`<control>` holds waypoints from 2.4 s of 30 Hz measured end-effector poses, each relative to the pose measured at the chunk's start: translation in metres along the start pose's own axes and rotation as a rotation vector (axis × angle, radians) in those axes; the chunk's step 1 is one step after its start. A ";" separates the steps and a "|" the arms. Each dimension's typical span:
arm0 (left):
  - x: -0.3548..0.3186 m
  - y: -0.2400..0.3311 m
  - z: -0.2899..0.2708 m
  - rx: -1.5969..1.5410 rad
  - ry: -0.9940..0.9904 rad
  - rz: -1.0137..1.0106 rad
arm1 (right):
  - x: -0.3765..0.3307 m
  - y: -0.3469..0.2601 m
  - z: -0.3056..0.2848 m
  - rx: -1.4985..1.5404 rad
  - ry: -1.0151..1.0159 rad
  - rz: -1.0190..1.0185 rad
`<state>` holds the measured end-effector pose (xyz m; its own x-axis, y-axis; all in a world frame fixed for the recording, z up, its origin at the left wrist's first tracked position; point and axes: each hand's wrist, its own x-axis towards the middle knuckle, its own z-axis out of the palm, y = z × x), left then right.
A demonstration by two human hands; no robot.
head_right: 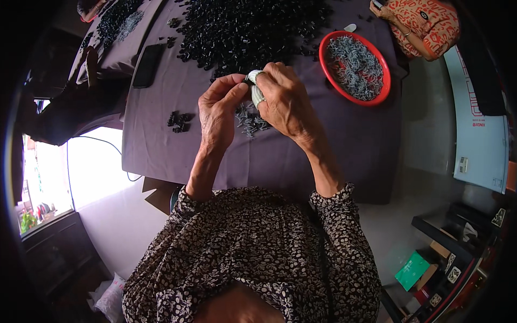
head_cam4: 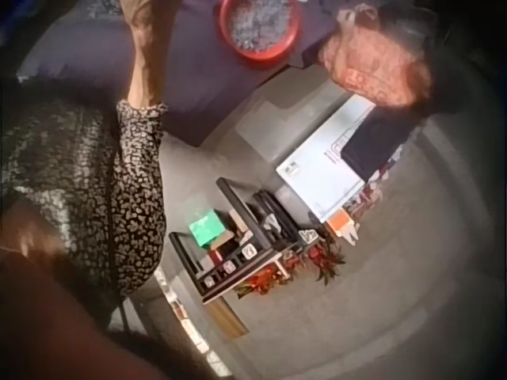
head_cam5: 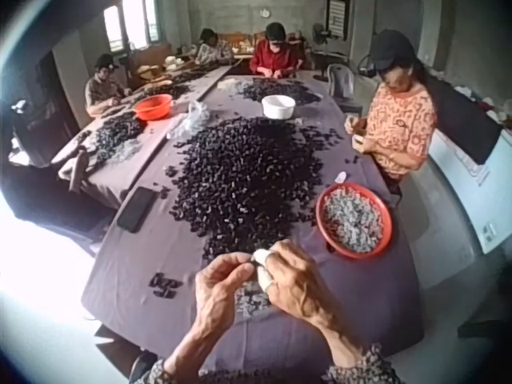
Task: The person assembles small components by inserting pins into plastic clips by hand and placing the assembled pieces onto the table.
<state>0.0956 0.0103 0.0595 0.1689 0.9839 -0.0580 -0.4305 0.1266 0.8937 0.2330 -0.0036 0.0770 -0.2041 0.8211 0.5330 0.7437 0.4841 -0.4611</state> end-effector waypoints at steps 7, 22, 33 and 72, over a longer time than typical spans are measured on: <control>0.003 -0.005 0.000 -0.083 -0.048 -0.045 | -0.007 0.020 0.009 0.863 0.133 0.454; -0.001 -0.004 0.014 -0.006 -0.041 0.008 | -0.007 0.020 0.025 1.459 0.256 0.388; -0.001 -0.005 0.013 0.084 -0.031 0.037 | -0.010 0.028 0.020 1.311 0.249 0.370; 0.003 -0.041 -0.012 -0.081 -0.017 -0.365 | -0.018 0.031 0.009 -0.234 -0.236 -0.133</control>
<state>0.1032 0.0099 0.0169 0.3381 0.8703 -0.3582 -0.4079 0.4785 0.7776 0.2541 -0.0009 0.0469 -0.4301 0.8160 0.3862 0.8209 0.5315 -0.2088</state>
